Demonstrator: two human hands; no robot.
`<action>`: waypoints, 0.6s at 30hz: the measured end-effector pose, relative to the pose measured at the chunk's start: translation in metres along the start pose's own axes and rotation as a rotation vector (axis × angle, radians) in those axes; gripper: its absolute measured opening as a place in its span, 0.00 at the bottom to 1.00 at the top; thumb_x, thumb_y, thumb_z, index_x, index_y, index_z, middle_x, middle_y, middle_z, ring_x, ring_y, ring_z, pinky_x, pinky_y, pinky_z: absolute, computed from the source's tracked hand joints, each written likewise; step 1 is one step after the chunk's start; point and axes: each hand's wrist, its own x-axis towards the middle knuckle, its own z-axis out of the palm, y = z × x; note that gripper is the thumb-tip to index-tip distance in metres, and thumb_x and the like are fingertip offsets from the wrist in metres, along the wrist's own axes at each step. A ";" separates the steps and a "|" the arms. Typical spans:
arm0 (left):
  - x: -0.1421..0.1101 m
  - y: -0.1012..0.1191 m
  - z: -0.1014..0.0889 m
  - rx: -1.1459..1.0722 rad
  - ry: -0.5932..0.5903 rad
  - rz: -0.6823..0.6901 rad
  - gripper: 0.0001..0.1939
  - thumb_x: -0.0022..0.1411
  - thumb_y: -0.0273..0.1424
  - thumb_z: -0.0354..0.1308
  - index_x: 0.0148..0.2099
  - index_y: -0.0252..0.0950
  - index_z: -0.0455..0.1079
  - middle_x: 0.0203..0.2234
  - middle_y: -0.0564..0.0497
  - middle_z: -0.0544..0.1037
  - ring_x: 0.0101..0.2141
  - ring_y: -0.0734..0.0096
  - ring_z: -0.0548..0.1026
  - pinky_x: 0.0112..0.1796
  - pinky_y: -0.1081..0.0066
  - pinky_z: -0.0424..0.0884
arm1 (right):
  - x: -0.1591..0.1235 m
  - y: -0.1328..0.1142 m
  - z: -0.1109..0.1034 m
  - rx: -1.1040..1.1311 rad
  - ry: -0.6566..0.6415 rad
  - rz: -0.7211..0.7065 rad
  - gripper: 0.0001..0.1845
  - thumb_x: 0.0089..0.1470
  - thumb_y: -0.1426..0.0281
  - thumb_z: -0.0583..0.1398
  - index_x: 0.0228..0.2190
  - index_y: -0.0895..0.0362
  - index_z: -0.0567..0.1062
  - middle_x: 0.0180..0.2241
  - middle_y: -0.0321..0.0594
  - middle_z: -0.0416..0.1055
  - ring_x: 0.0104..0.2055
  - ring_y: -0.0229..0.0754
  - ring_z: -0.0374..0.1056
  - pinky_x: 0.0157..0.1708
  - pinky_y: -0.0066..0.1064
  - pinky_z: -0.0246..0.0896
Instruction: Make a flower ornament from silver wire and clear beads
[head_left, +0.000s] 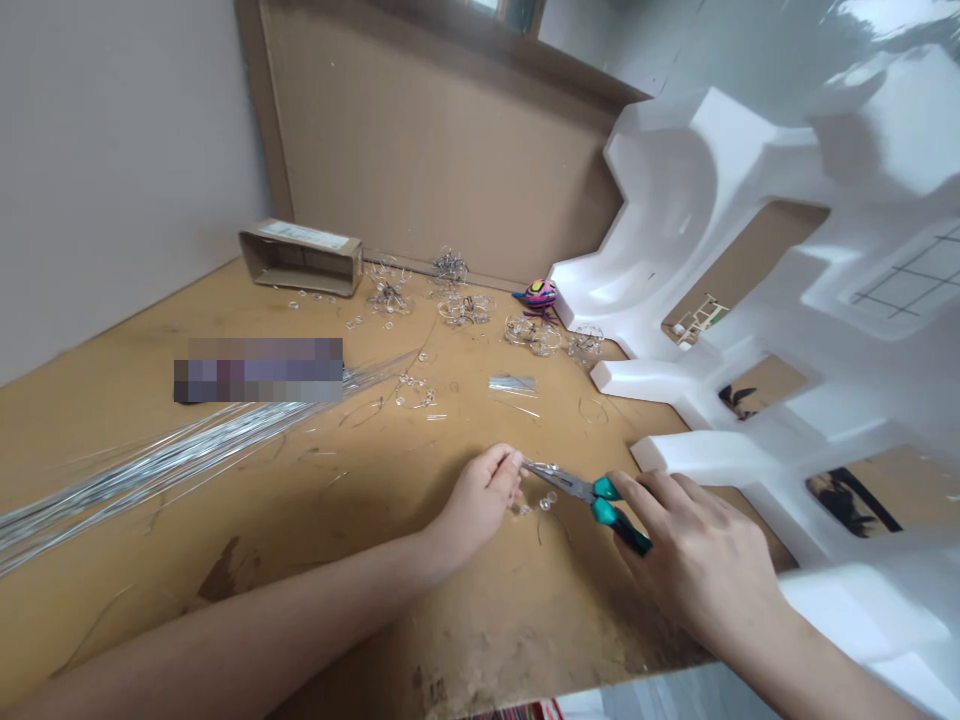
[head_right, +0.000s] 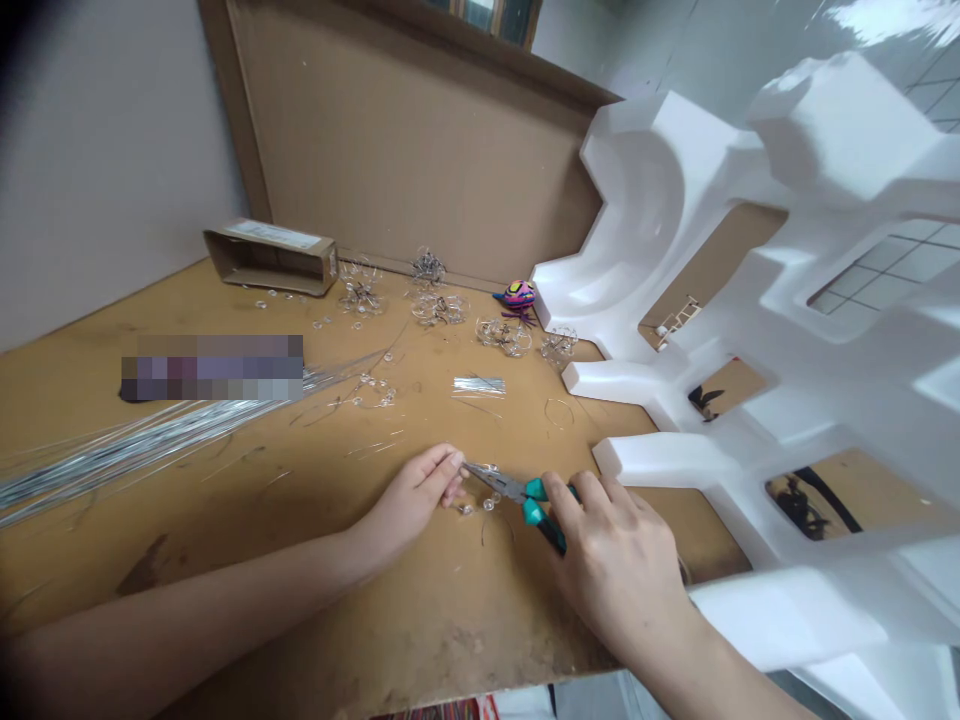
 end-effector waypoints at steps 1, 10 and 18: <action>0.000 0.000 0.000 -0.006 -0.001 -0.005 0.14 0.57 0.41 0.47 0.26 0.36 0.58 0.17 0.58 0.59 0.20 0.77 0.63 0.26 0.74 0.63 | 0.001 0.000 0.000 0.002 -0.019 0.005 0.10 0.49 0.64 0.54 0.35 0.52 0.70 0.25 0.36 0.66 0.26 0.38 0.61 0.24 0.29 0.44; 0.003 0.002 -0.002 -0.132 -0.036 -0.056 0.14 0.58 0.41 0.47 0.27 0.36 0.58 0.15 0.60 0.58 0.18 0.79 0.59 0.29 0.71 0.66 | 0.006 0.002 -0.003 0.002 -0.071 0.007 0.14 0.44 0.65 0.55 0.36 0.52 0.70 0.29 0.39 0.67 0.28 0.41 0.62 0.26 0.30 0.47; 0.004 0.004 -0.003 -0.290 -0.127 -0.039 0.15 0.57 0.42 0.48 0.27 0.35 0.58 0.15 0.60 0.58 0.18 0.80 0.58 0.31 0.72 0.65 | 0.002 0.001 -0.008 -0.011 -0.024 0.036 0.15 0.44 0.63 0.56 0.37 0.53 0.70 0.26 0.37 0.66 0.27 0.40 0.63 0.25 0.29 0.48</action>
